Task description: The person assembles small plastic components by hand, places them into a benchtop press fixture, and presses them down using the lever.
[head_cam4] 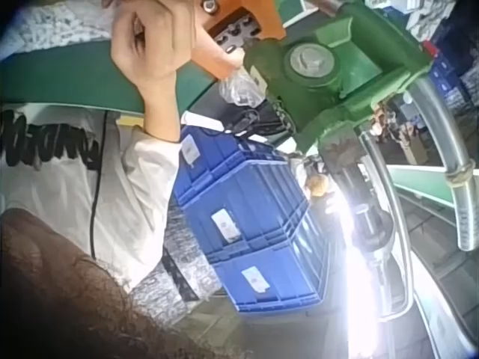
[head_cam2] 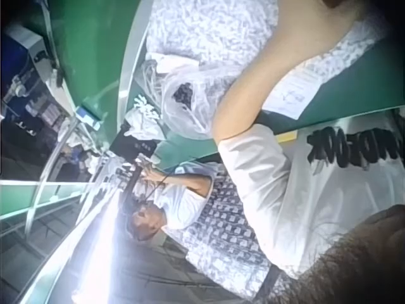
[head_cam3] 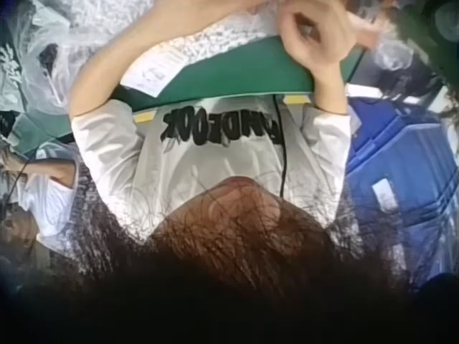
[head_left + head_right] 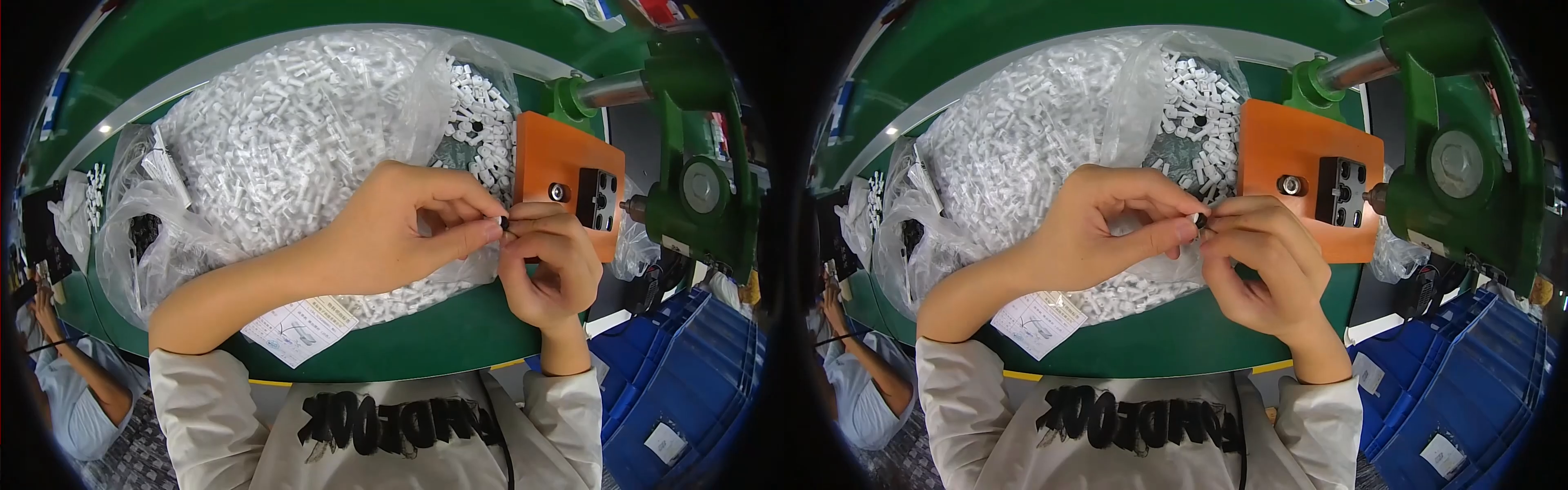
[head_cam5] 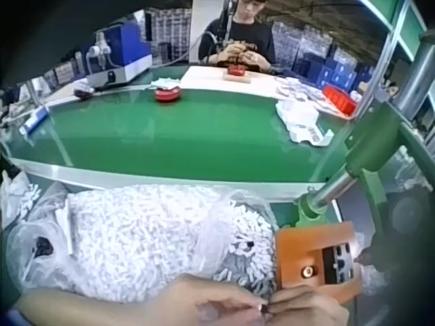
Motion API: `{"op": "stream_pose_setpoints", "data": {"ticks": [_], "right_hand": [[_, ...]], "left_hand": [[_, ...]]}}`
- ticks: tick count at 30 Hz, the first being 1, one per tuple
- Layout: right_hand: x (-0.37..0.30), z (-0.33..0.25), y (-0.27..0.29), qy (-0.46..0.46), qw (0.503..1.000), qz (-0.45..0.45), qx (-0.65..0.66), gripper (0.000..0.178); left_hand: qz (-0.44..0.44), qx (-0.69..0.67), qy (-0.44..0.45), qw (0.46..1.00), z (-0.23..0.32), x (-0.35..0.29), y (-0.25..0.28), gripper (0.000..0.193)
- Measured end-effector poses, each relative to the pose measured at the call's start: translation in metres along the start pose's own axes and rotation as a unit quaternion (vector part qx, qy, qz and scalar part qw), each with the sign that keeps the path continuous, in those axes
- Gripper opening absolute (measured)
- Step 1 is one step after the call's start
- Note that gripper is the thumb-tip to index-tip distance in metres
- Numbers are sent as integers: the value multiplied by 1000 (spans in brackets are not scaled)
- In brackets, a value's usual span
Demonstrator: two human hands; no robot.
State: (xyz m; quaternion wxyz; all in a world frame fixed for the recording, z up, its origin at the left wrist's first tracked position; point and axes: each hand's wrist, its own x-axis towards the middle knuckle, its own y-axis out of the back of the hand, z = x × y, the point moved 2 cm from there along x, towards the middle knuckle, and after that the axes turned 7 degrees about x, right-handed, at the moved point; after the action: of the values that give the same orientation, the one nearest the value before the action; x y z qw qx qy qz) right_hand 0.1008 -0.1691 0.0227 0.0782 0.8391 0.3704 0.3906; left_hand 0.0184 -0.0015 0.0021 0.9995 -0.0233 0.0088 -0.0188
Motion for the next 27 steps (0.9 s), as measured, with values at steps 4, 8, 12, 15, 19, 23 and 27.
{"op": "stream_pose_setpoints", "data": {"ticks": [4, 8, 12, 15, 19, 23, 27], "right_hand": [[-2, 6, -6, -4, 1000, 9, -9, 25], [-1, 4, -6, -2, 1000, 7, 2, 25], [0, 3, -6, -1, 1000, 4, 4, 25], [0, 3, -7, -6, 1000, 3, 5, 25], [-1, 4, -6, -3, 1000, 5, -3, 25], [0, 2, -7, -24, 1000, 16, 2, 26], [0, 2, -7, -31, 999, 13, -3, 27]], "left_hand": [[-10, 15, -7, 1000, -3, 3, 6, 16], [-7, 11, 7, 1000, -1, 0, 5, 16], [-4, 20, 1, 1000, -2, 0, 5, 16], [-5, 25, 6, 1000, -1, -1, 5, 16], [-4, 39, -1, 999, -3, 2, 4, 16], [2, 60, -6, 998, 0, 0, 5, 17], [5, 69, -10, 998, 2, -1, 5, 17]]}}
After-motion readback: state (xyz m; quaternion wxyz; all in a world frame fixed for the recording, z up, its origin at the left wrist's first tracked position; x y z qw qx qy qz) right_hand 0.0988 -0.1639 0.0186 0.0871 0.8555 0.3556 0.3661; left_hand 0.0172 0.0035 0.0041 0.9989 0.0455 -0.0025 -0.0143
